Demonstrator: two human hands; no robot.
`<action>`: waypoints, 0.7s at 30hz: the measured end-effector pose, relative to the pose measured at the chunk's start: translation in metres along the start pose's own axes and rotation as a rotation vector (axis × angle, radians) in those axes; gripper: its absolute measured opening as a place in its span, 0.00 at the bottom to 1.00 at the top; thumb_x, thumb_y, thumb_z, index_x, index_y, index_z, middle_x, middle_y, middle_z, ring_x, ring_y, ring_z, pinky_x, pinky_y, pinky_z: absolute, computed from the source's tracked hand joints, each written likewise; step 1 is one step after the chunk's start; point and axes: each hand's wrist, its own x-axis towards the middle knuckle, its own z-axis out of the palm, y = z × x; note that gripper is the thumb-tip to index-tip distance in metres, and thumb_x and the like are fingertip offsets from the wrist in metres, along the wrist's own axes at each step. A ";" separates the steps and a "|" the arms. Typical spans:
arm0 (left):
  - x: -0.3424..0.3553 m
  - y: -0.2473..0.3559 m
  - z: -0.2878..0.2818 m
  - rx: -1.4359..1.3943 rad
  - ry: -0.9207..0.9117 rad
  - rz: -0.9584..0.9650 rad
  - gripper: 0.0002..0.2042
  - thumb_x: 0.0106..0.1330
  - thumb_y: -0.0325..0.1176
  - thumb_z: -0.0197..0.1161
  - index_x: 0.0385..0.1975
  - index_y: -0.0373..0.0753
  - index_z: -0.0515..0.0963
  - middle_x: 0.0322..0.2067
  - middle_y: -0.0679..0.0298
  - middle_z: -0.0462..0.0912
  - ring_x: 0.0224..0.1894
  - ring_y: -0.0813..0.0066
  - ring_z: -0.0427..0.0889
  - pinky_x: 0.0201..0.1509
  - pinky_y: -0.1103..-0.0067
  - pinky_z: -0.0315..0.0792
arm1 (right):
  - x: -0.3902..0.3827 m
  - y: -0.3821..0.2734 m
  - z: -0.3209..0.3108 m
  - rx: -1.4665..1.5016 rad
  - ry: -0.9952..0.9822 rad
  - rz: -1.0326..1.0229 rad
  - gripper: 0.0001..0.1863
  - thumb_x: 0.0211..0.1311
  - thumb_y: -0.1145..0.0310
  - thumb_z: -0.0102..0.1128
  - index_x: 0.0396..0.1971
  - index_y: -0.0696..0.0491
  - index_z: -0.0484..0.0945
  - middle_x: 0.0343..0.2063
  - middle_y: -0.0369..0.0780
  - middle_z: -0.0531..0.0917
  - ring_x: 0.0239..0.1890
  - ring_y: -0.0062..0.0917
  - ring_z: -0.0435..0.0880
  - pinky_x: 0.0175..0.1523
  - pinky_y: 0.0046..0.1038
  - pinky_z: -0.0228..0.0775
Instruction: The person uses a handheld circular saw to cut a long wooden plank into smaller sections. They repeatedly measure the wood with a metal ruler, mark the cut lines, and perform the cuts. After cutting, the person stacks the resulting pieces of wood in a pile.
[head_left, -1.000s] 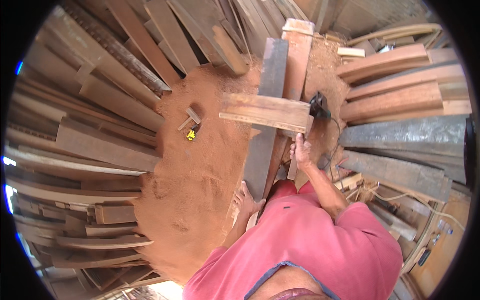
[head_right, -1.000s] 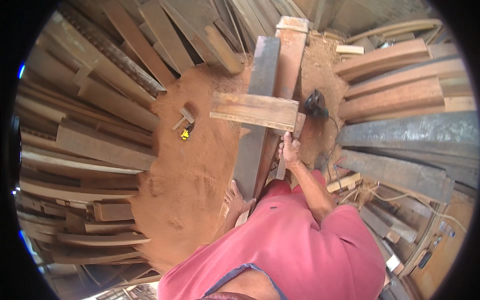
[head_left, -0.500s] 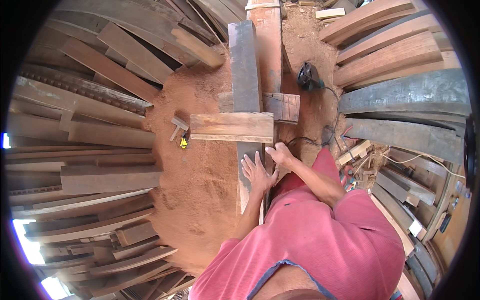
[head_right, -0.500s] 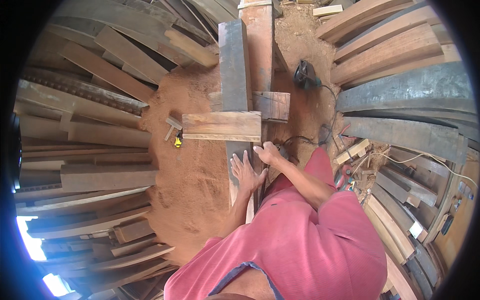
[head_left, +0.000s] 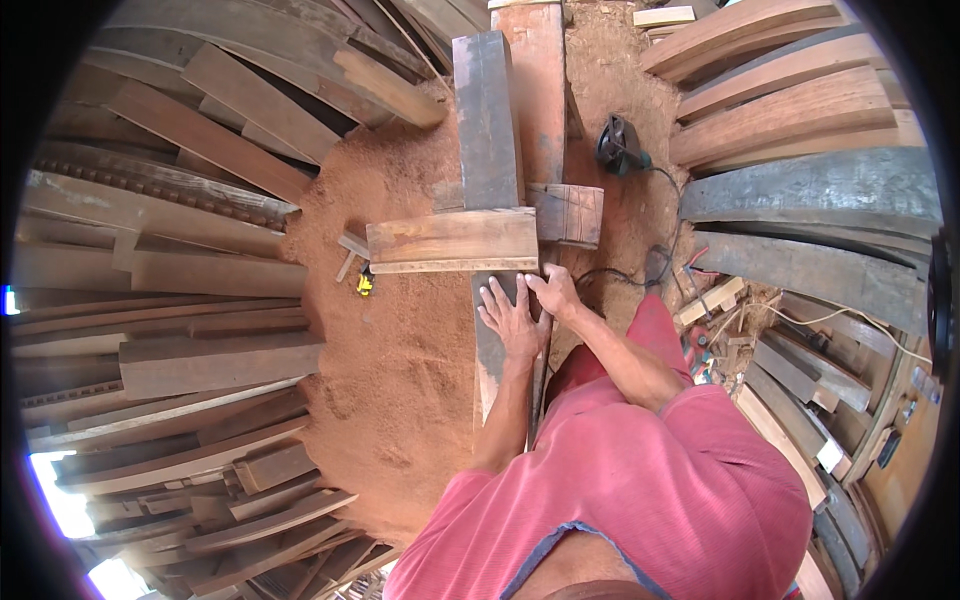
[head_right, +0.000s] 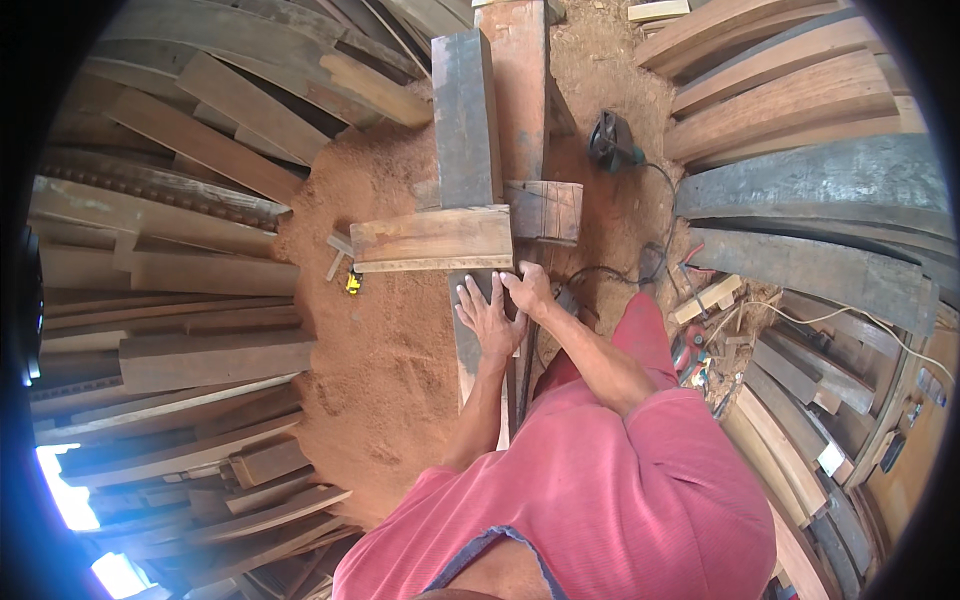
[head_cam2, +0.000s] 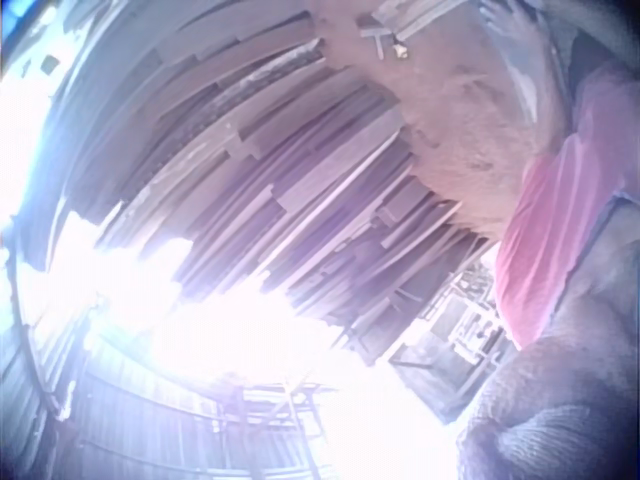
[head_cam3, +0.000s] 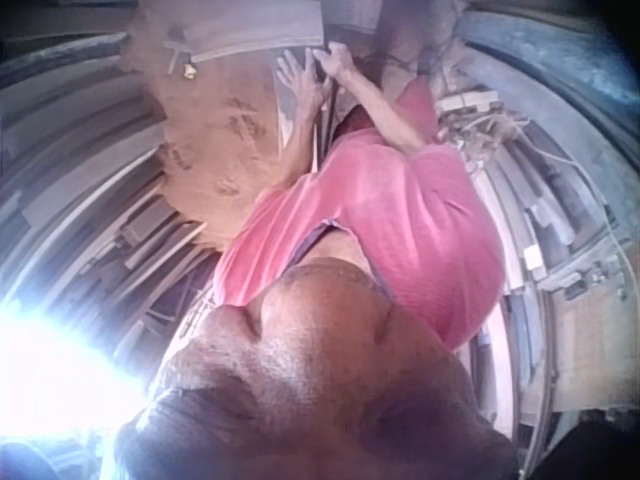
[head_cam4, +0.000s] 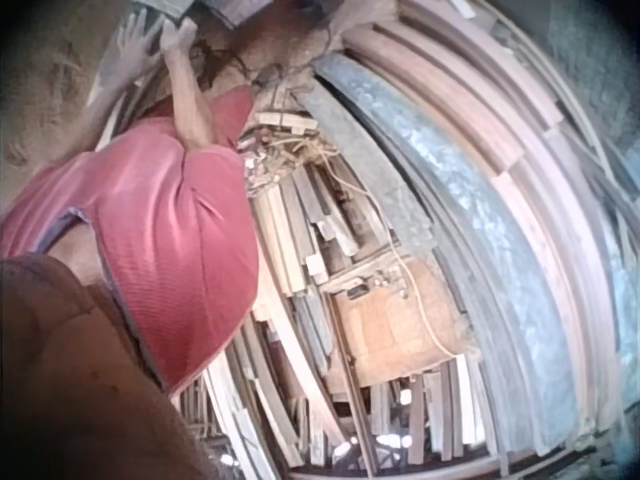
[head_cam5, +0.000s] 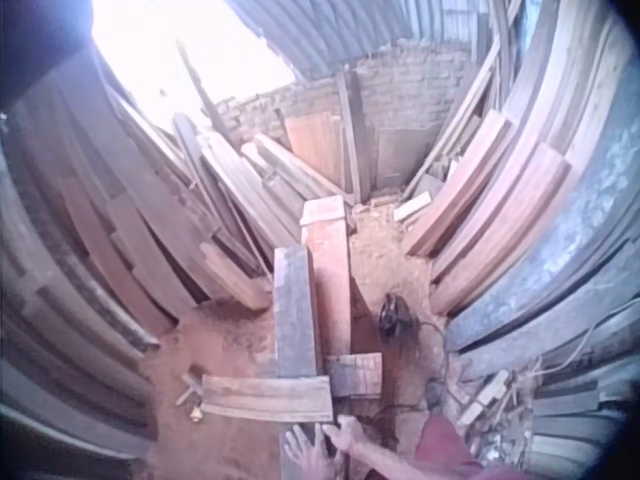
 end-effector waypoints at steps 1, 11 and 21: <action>0.002 0.000 0.002 0.018 -0.005 -0.008 0.46 0.59 0.49 0.72 0.79 0.57 0.59 0.80 0.38 0.44 0.81 0.30 0.40 0.77 0.36 0.35 | 0.004 0.000 -0.001 -0.016 -0.002 -0.009 0.16 0.66 0.67 0.64 0.44 0.65 0.85 0.35 0.48 0.90 0.37 0.26 0.87 0.44 0.32 0.79; 0.008 -0.001 0.009 -0.027 0.056 0.008 0.40 0.59 0.51 0.69 0.75 0.57 0.67 0.79 0.38 0.45 0.79 0.27 0.41 0.75 0.33 0.32 | 0.017 0.014 -0.003 -0.007 -0.043 -0.077 0.16 0.65 0.65 0.64 0.40 0.65 0.86 0.32 0.49 0.89 0.36 0.29 0.86 0.42 0.35 0.78; 0.009 -0.003 0.010 -0.001 0.060 0.002 0.38 0.57 0.52 0.70 0.72 0.55 0.72 0.79 0.38 0.46 0.79 0.26 0.42 0.75 0.33 0.33 | 0.015 -0.005 -0.012 -0.053 -0.108 -0.045 0.19 0.64 0.61 0.65 0.39 0.65 0.86 0.30 0.51 0.88 0.34 0.32 0.87 0.41 0.37 0.79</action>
